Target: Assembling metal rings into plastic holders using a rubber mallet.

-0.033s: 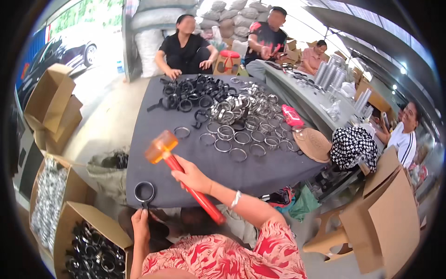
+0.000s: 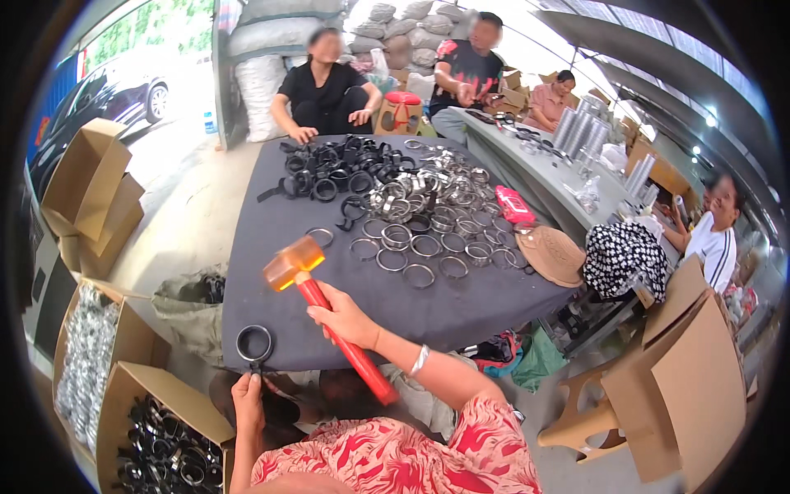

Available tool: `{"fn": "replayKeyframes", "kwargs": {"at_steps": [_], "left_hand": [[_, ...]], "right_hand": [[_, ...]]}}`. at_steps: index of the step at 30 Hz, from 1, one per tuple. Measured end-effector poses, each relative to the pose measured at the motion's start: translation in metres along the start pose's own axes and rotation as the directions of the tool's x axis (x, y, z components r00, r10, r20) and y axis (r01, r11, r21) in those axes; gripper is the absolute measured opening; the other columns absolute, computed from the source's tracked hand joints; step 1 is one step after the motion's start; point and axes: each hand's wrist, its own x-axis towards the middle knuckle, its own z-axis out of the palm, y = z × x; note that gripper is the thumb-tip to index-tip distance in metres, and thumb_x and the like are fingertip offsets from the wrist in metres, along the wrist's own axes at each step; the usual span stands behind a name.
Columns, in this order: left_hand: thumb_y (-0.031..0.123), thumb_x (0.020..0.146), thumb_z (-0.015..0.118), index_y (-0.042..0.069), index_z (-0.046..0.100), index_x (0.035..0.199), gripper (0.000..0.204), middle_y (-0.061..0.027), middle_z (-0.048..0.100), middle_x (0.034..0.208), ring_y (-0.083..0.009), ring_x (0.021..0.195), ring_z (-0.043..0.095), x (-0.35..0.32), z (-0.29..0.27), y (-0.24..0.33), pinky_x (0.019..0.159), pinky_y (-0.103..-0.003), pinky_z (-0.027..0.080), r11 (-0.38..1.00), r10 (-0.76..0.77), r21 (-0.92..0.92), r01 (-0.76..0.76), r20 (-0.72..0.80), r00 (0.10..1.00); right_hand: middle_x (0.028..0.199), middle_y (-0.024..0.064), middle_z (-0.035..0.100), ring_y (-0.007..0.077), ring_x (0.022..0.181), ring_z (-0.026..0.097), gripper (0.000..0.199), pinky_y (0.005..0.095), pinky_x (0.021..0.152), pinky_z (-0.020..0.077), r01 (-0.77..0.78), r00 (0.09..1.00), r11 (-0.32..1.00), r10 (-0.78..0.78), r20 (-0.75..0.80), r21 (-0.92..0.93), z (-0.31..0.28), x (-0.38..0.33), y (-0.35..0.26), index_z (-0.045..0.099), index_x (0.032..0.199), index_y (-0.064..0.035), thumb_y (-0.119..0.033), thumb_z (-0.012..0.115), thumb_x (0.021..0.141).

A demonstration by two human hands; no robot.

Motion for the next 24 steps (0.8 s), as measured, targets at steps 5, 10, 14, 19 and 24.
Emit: {"fn": "replayKeyframes", "kwargs": {"at_steps": [5, 10, 14, 19, 24], "left_hand": [[0.022, 0.093, 0.051, 0.003, 0.056, 0.074, 0.028, -0.0044, 0.059, 0.067, -0.0118, 0.064, 0.054, -0.005, 0.001, 0.009, 0.065, -0.027, 0.043, 0.999, 0.034, 0.037, -0.034, 0.003, 0.999], [0.024, 0.094, 0.053, 0.003, 0.056, 0.075, 0.028, -0.0044, 0.059, 0.068, -0.0120, 0.064, 0.054, 0.009, -0.001, 0.002, 0.065, -0.026, 0.043, 0.997, 0.063, -0.038, -0.063, -0.008, 0.998], [0.024, 0.094, 0.053, 0.003, 0.055, 0.075, 0.028, -0.0036, 0.058, 0.068, -0.0117, 0.064, 0.054, 0.012, -0.004, -0.002, 0.064, -0.025, 0.042, 0.996, 0.055, -0.072, -0.056, -0.020, 0.998], [0.022, 0.094, 0.053, 0.003, 0.055, 0.078, 0.025, -0.0028, 0.058, 0.070, -0.0113, 0.067, 0.053, 0.015, -0.009, -0.016, 0.066, -0.025, 0.042, 0.996, 0.062, -0.058, -0.062, -0.002, 0.998], [0.022, 0.095, 0.051, 0.003, 0.055, 0.082, 0.023, -0.0048, 0.057, 0.073, -0.0132, 0.069, 0.054, 0.009, -0.012, -0.014, 0.068, -0.027, 0.044, 0.992, 0.074, -0.105, -0.071, 0.028, 0.997]], "right_hand": [[0.075, 0.0023, 0.054, 0.0095, 0.052, 0.053, 0.043, 0.0235, 0.042, 0.0461, 0.149, 0.965, 0.941, -0.071, -0.254, 0.302, -0.026, -0.042, 0.003, 0.038, 0.132, -0.0111, -0.013, 0.051, 0.091], [0.076, 0.0030, 0.053, 0.0093, 0.053, 0.054, 0.046, 0.0233, 0.042, 0.0472, 0.230, 0.920, 0.864, -0.043, -0.390, 0.448, -0.049, -0.034, 0.013, 0.037, 0.133, -0.0118, -0.011, 0.052, 0.090], [0.079, 0.0055, 0.054, 0.0112, 0.054, 0.054, 0.041, 0.0252, 0.043, 0.0479, 0.316, 0.886, 0.838, -0.092, -0.454, 0.445, -0.058, -0.034, 0.007, 0.040, 0.128, -0.0102, -0.009, 0.052, 0.089], [0.076, 0.0037, 0.052, 0.0112, 0.053, 0.053, 0.052, 0.0252, 0.044, 0.0465, 0.267, 0.882, 0.882, -0.062, -0.467, 0.388, -0.061, -0.052, 0.022, 0.036, 0.133, -0.0112, -0.007, 0.053, 0.085], [0.076, 0.0026, 0.051, 0.0105, 0.050, 0.052, 0.063, 0.0252, 0.042, 0.0466, 0.225, 0.914, 0.933, -0.102, -0.394, 0.282, -0.056, -0.043, 0.035, 0.028, 0.141, -0.0121, -0.008, 0.053, 0.083]]}}
